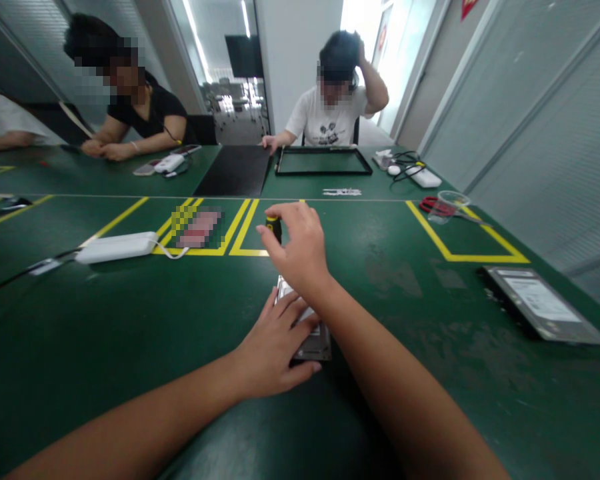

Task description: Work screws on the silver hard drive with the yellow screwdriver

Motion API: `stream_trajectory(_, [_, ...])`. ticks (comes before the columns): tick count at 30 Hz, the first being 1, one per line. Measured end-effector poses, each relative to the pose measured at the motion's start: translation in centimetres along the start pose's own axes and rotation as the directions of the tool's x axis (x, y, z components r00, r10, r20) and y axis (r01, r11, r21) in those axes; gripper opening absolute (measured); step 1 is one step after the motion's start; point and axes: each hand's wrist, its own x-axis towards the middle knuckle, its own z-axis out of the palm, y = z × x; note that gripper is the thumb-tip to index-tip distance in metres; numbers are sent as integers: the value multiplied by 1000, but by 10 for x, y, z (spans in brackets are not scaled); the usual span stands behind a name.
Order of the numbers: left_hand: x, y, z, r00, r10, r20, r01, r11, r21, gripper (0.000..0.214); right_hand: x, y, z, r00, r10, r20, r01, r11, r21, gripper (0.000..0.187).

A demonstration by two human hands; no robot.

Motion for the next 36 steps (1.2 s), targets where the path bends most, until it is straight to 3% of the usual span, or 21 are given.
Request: stream_trajectory(36, [0, 1, -1, 1000, -3, 1, 3, 1000, 5, 78, 1, -1, -1, 999, -40, -7, 40, 999, -12, 12])
